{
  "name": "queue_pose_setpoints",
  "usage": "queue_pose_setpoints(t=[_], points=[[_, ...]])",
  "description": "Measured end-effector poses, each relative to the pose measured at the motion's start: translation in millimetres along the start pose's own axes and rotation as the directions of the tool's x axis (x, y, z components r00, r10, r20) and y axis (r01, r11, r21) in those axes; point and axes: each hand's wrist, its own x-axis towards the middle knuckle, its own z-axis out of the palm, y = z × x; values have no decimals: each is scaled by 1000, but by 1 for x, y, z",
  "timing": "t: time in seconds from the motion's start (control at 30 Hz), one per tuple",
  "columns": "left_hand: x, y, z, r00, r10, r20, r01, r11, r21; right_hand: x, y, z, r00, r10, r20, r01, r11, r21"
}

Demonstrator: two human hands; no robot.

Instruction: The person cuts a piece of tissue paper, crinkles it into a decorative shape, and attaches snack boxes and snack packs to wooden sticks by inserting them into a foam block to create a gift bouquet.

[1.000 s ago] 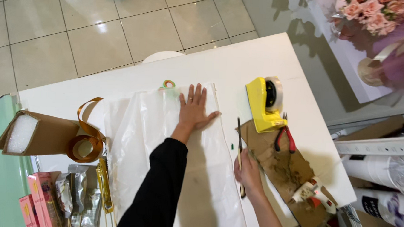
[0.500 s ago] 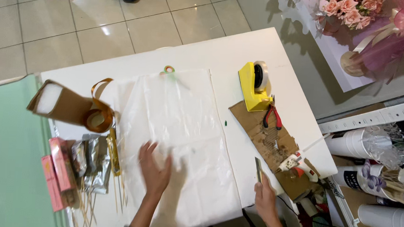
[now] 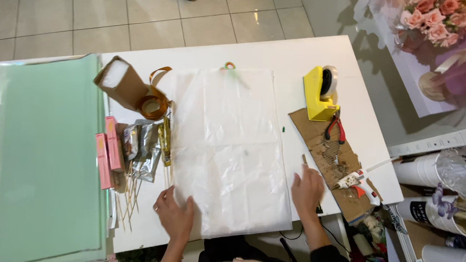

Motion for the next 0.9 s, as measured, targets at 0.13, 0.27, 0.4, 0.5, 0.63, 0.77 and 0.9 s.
queue_pose_setpoints(t=[0.13,0.27,0.4,0.5,0.63,0.77,0.9], points=[[31,13,19,947,284,-149,-274,958,86,36,-53,15,985,83,150,-130,930,344],[64,27,34,967,255,-2,-254,965,71,72,-54,46,991,67,118,-101,948,303],[70,35,36,972,202,123,-222,957,186,81,-55,42,970,207,129,-243,856,455],[70,47,20,967,119,226,-173,956,238,83,-57,23,972,207,112,-236,847,477],[68,63,1,956,32,291,-133,933,336,82,-50,-2,988,147,44,-149,850,505],[65,65,1,936,-4,352,-130,925,356,75,-54,-37,995,92,-27,-64,844,532],[60,69,-1,929,-2,369,-135,929,344,72,-61,-58,990,81,113,-139,576,805]])
